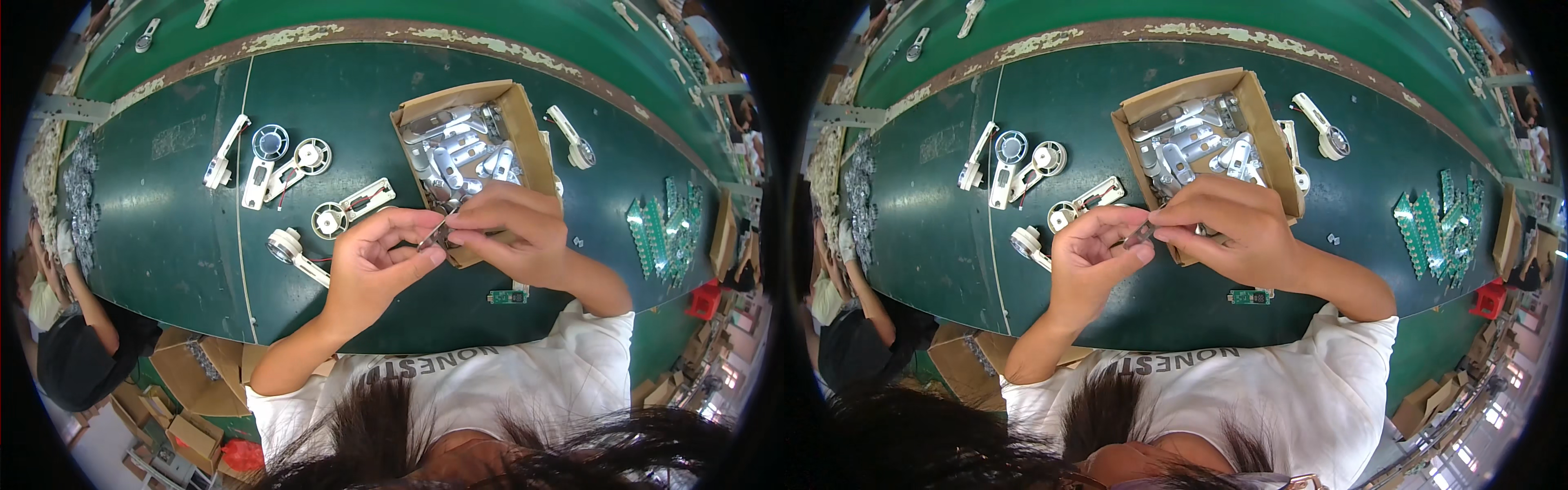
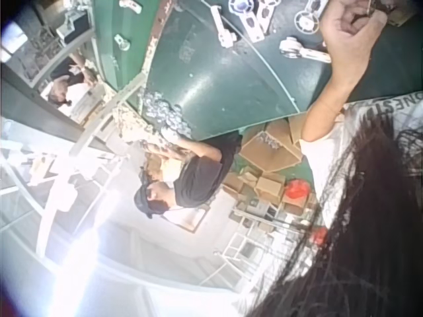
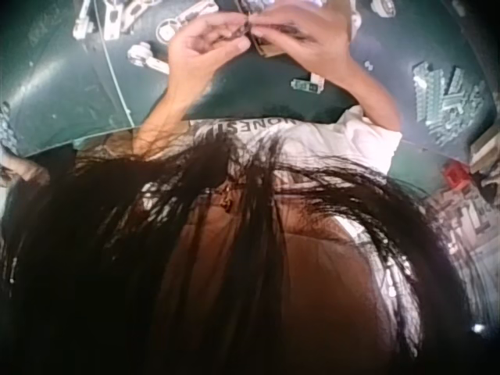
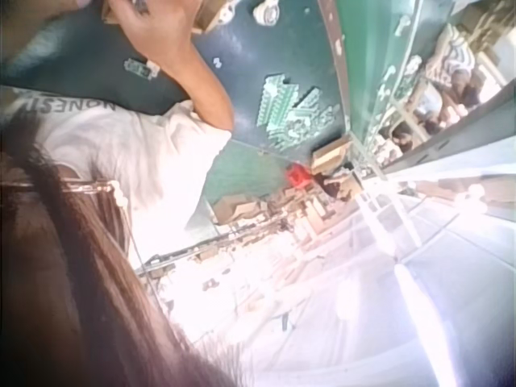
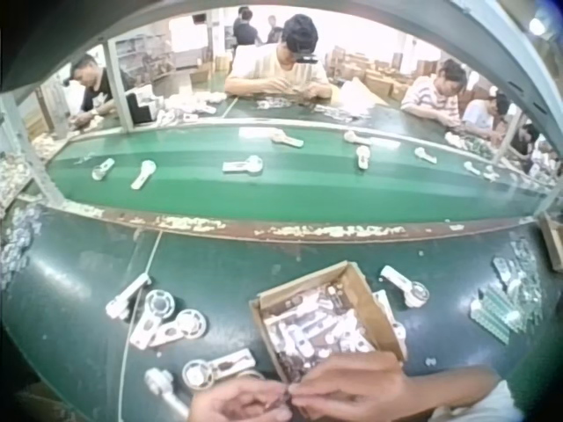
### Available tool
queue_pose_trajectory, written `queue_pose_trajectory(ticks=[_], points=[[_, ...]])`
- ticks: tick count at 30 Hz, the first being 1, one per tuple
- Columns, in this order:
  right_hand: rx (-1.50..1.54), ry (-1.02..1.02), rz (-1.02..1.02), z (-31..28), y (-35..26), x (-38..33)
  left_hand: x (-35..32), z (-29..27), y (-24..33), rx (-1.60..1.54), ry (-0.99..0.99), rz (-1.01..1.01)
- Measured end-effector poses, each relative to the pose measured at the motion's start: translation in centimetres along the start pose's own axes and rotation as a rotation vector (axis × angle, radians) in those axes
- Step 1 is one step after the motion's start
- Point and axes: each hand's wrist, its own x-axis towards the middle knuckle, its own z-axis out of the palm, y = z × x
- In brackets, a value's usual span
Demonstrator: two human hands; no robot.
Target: The person assembles handheld fan components by inserting metal pieces and motor parts into plastic housings by hand, then places the assembled units onto the conveyor belt.
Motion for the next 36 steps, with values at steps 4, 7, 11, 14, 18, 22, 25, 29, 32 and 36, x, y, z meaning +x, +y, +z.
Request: queue_pose_trajectory(ticks=[4,7,11,14,18,22,25,29,32,36], points=[[-0.134,-0.001,-0.125,0.1,-0.2,0.3,0.1,-0.9,-0.2,-0.006,-0.01,-0.019],[-0.239,-0.036,-0.183,0.3,-0.2,0.3,0.0,-0.7,0.0,-0.037,-0.004,-0.05],[-0.06,-0.018,-0.087,0.5,-0.2,0.1,0.3,-1.1,0.1,-0.07,-0.133,-0.05],[0.205,-0.059,-0.004,0.3,0.0,0.2,0.3,-0.8,0.7,-0.145,-0.202,-0.134],[0.305,-0.062,0.098,0.5,-0.4,0.2,0.1,-1.2,0.0,-0.241,-0.245,-0.174],[0.262,-0.044,0.122,0.5,-0.5,0.3,-0.1,-0.6,-0.6,-0.124,-0.106,-0.054],[-0.025,-0.004,-0.031,1.0,-0.6,-0.1,-0.3,-0.4,-0.6,-0.051,-0.061,0.004],[-0.137,0.005,-0.093,1.0,-0.6,-0.6,-0.6,-0.5,-0.4,-0.051,-0.057,-0.03],[-0.127,-0.035,-0.116,0.4,-0.9,0.2,-0.4,-0.5,-0.5,-0.064,-0.08,-0.048],[-0.039,-0.1,-0.075,0.0,-0.6,0.4,-0.3,-0.6,-0.4,-0.096,-0.052,-0.084]])
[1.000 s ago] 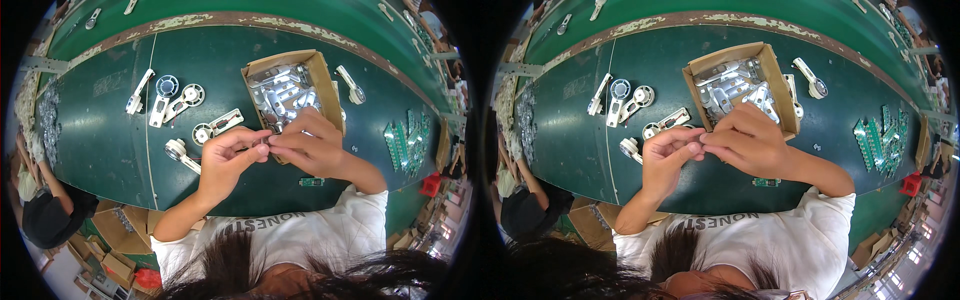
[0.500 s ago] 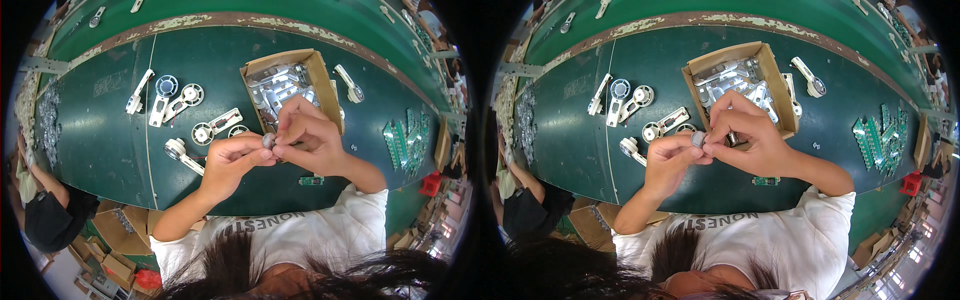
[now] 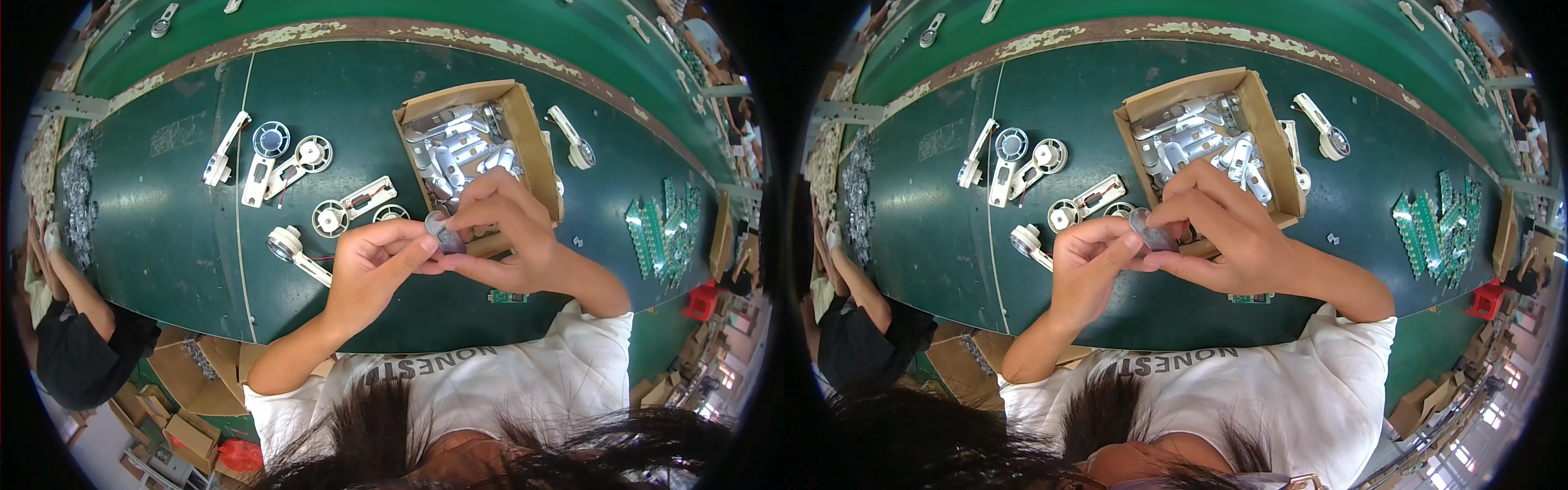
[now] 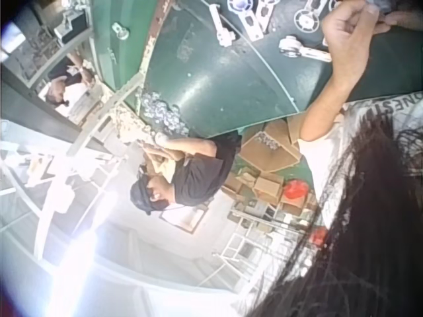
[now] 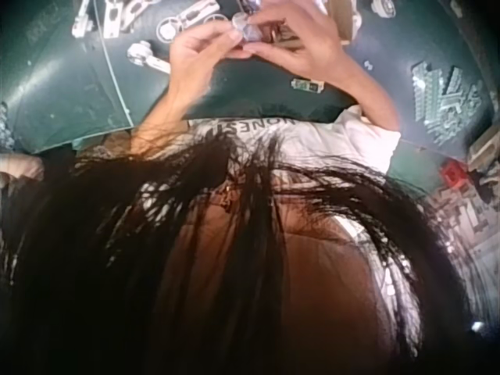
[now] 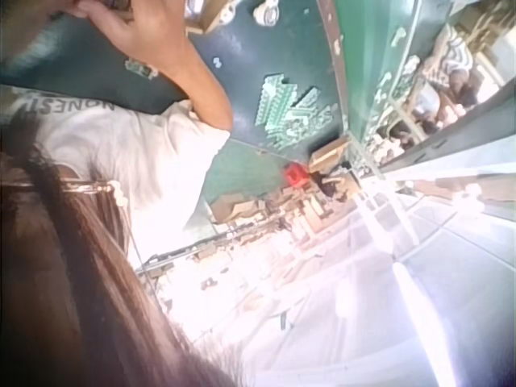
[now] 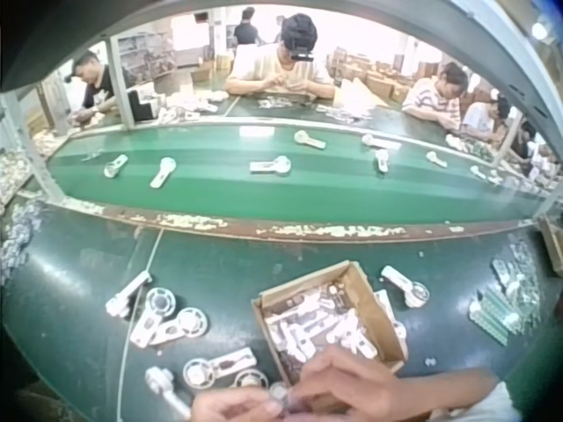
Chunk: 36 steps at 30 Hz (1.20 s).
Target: The person assembles handheld fan components by inserting metal pieces and motor parts into plastic housings by hand, then places the assembled units onto the conveyor belt.
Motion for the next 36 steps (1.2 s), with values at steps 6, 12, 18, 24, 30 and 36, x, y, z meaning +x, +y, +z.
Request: queue_pose_trajectory(ticks=[6,12,18,24,30,36], points=[[-0.22,0.206,-0.078,-2.6,0.2,1.3,-0.1,-0.1,0.4,0.042,0.048,-0.047],[-0.992,0.257,-0.071,-11.8,10.7,12.4,0.0,0.1,0.6,0.021,0.077,-0.102],[-0.992,0.193,0.631,-9.5,24.1,21.9,-0.1,-0.4,0.9,0.049,0.095,-0.106],[-0.887,0.189,0.459,-12.9,29.8,20.1,0.6,-1.0,1.3,-0.03,0.059,-0.162],[0.489,0.523,0.407,-9.1,8.9,12.5,-0.2,-0.7,1.2,-0.022,0.071,-0.164],[0.367,-0.013,0.356,-4.3,0.1,3.5,-0.2,-0.3,0.7,0.048,0.037,-0.167]])
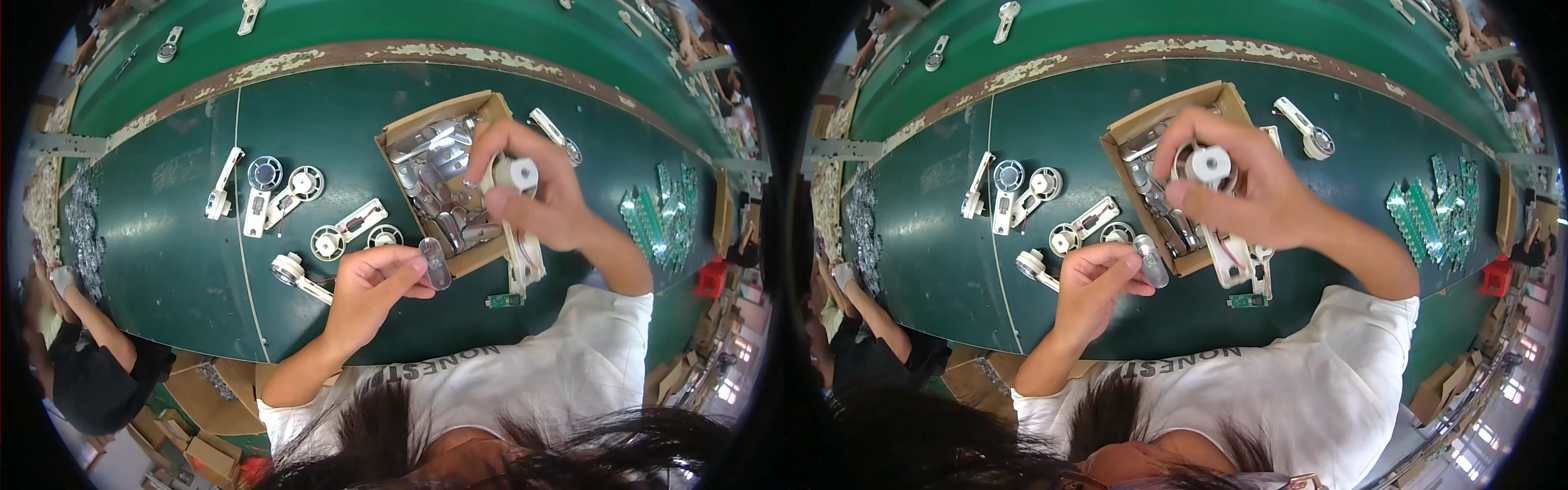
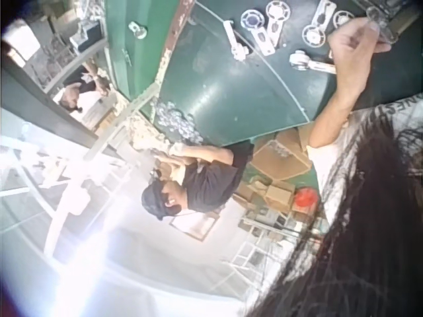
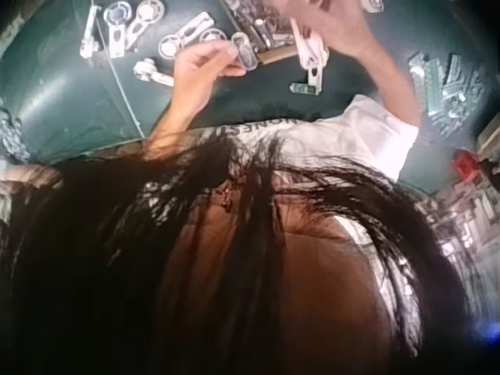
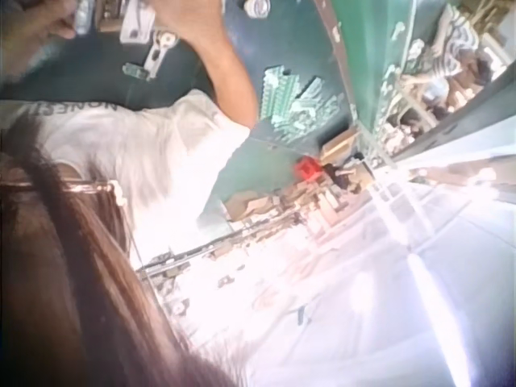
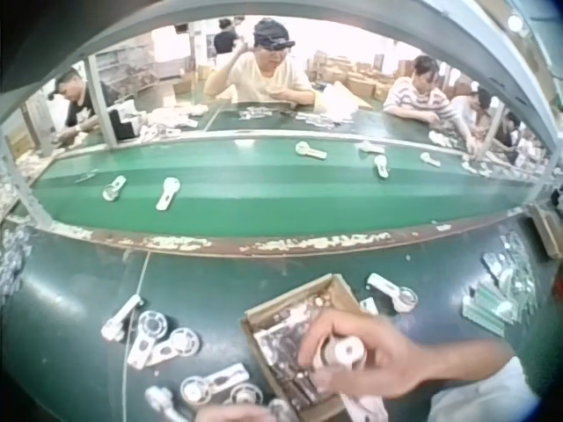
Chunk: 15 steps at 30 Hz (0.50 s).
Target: The person assembles handheld fan components by inserting metal pieces and motor parts into plastic housings by hand, then places the assembled units onto the conveyor belt.
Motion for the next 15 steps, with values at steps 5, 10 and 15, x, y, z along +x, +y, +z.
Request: queue_pose_trajectory(ticks=[5,10,15], points=[[-0.458,-0.087,-0.276,2.5,0.9,-3.0,0.4,0.2,-0.5,0.015,-0.005,0.003],[-0.59,-0.108,-0.228,3.7,2.0,-3.8,0.1,0.5,-0.5,0.091,-0.01,0.033],[-0.524,-0.046,-0.259,4.0,3.2,-3.6,0.1,0.6,-0.3,0.106,0.0,0.022]])
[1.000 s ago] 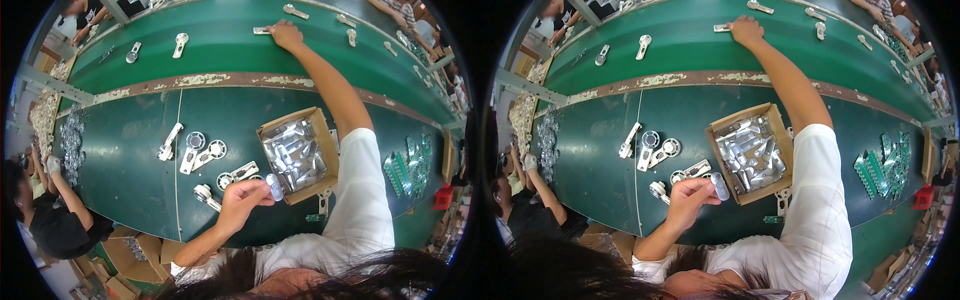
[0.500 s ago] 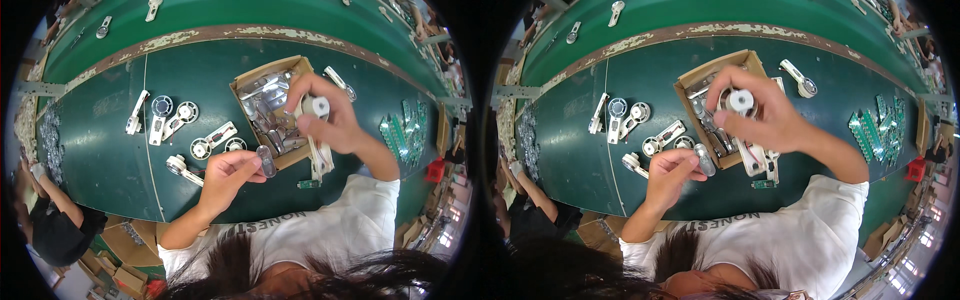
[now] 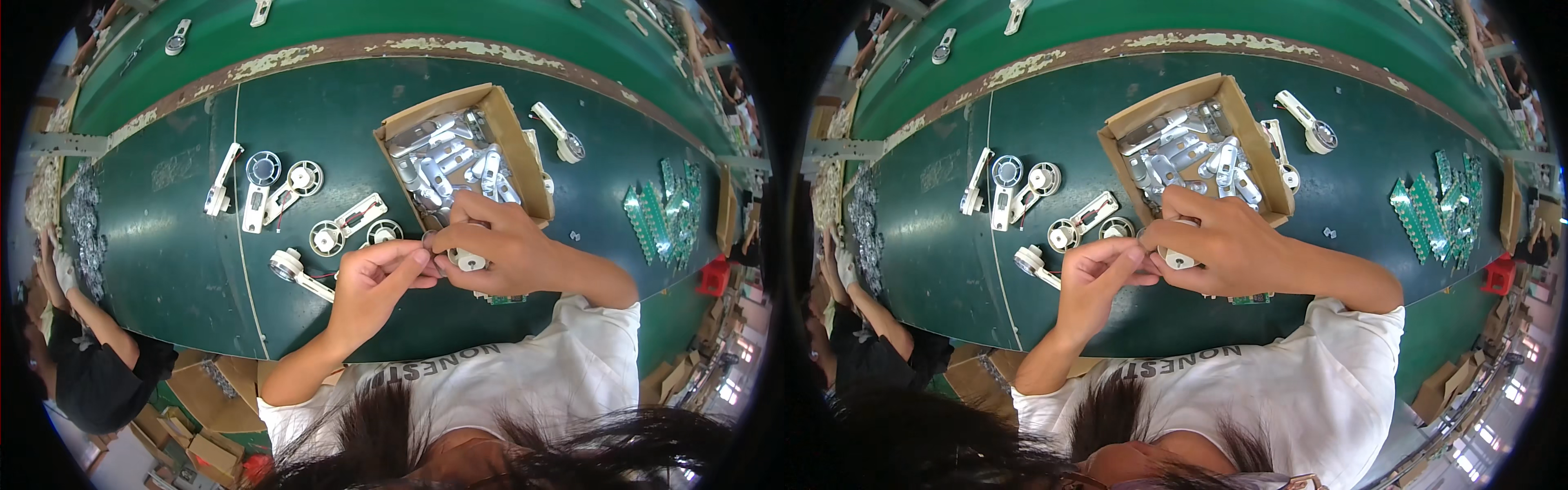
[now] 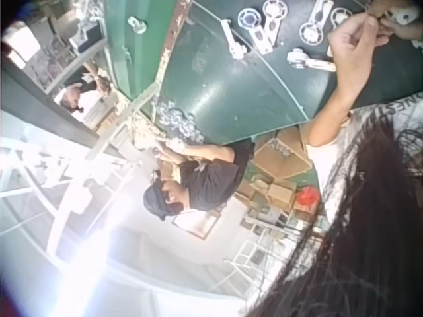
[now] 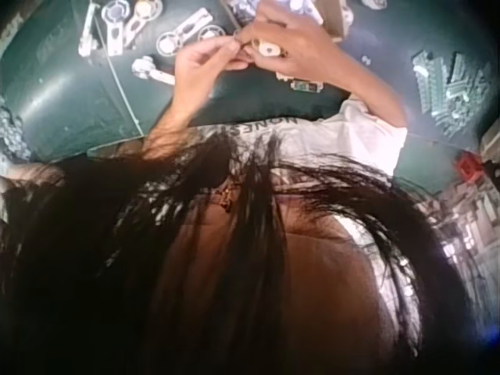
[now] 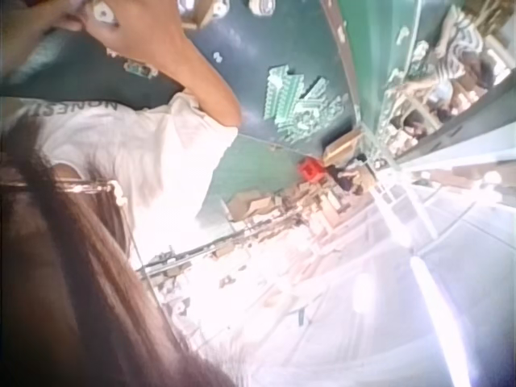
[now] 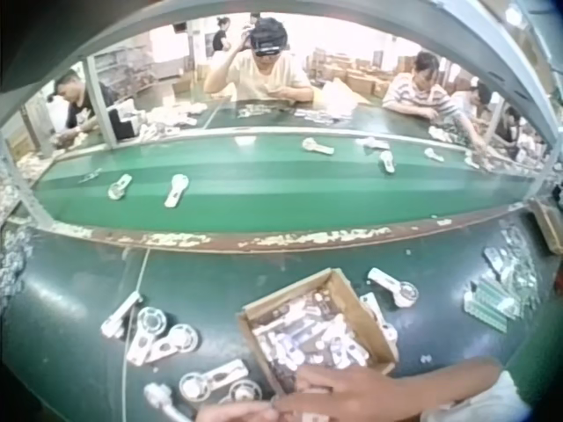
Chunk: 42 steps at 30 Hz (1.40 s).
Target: The person assembles handheld fan components by inserting metal pieces and motor parts into plastic housings by hand, then places the assembled units onto the conveyor belt.
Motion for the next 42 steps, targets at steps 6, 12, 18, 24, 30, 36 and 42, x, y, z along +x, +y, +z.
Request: queue_pose_trajectory(ticks=[6,12,18,24,30,36,42], points=[[0.04,-0.013,0.021,-0.2,0.0,0.3,0.0,-0.1,-0.3,-0.003,0.012,0.025],[0.315,0.136,0.06,-1.6,0.3,0.2,0.1,-0.3,0.0,0.007,0.002,0.025],[0.347,-0.103,0.096,-0.9,0.8,3.1,0.2,-0.1,-0.2,0.002,-0.044,0.004],[0.347,-0.102,0.124,0.2,1.1,3.1,0.2,-0.1,-0.1,-0.043,-0.092,-0.03],[0.366,-0.129,0.153,0.3,1.1,3.0,0.1,-0.2,-0.4,-0.08,-0.09,-0.055],[0.313,-0.061,0.117,0.5,0.9,3.1,0.2,-0.2,-0.6,-0.119,-0.081,-0.044],[0.257,0.015,0.113,0.8,0.8,3.1,0.2,-0.5,-1.2,-0.132,-0.089,0.01]])
